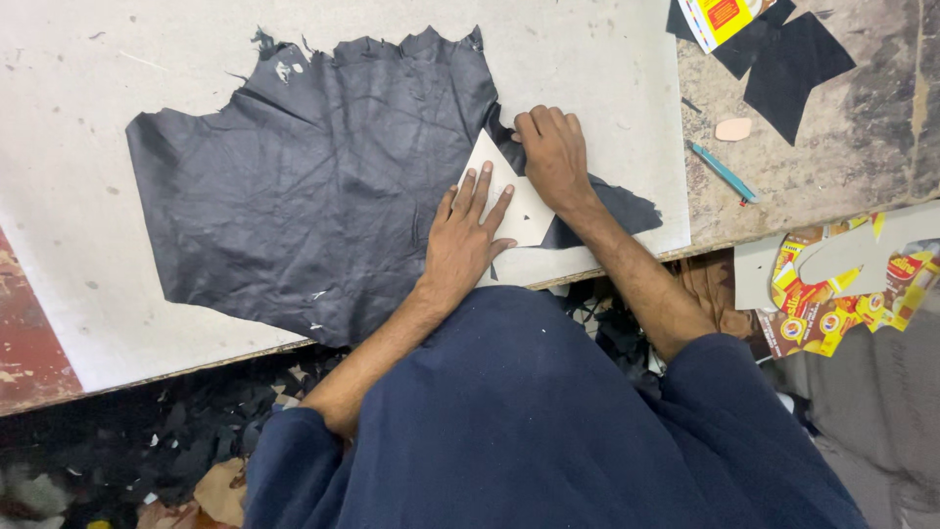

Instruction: The person uses a box as a template to cut shapes from black fabric with a utility knife. They repeatedly position the box, cut around it, and remove the cut pieces, accumulating several fabric shapes on the table.

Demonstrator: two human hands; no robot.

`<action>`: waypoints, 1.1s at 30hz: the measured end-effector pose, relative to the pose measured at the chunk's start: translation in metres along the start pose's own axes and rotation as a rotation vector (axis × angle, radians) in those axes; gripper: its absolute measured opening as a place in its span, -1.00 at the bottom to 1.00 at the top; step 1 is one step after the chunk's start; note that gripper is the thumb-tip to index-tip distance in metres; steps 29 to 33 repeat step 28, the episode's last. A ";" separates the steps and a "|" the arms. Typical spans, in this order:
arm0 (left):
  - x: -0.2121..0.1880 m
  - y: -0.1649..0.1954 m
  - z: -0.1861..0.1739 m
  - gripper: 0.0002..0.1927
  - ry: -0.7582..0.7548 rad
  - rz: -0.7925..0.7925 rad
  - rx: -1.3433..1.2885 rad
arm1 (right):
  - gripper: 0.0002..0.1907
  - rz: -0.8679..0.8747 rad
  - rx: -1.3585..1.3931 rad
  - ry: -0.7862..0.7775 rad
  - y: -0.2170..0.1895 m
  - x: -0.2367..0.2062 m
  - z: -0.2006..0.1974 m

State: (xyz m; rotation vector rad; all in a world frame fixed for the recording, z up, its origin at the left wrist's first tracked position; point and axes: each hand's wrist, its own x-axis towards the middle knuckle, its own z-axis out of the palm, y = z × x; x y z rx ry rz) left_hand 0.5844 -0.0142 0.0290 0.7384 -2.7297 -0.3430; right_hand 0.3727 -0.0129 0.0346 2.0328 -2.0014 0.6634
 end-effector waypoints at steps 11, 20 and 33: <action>0.002 0.004 -0.004 -0.18 0.001 -0.039 -0.008 | -0.65 0.148 0.001 -0.008 -0.058 -0.082 -0.033; -0.008 -0.009 -0.022 -0.17 -0.122 -0.161 -0.235 | -0.47 0.437 0.014 -0.160 -0.073 -0.123 -0.044; -0.025 -0.022 -0.017 -0.28 -0.045 -0.160 -0.274 | -0.43 0.576 0.166 -0.154 -0.069 -0.123 -0.031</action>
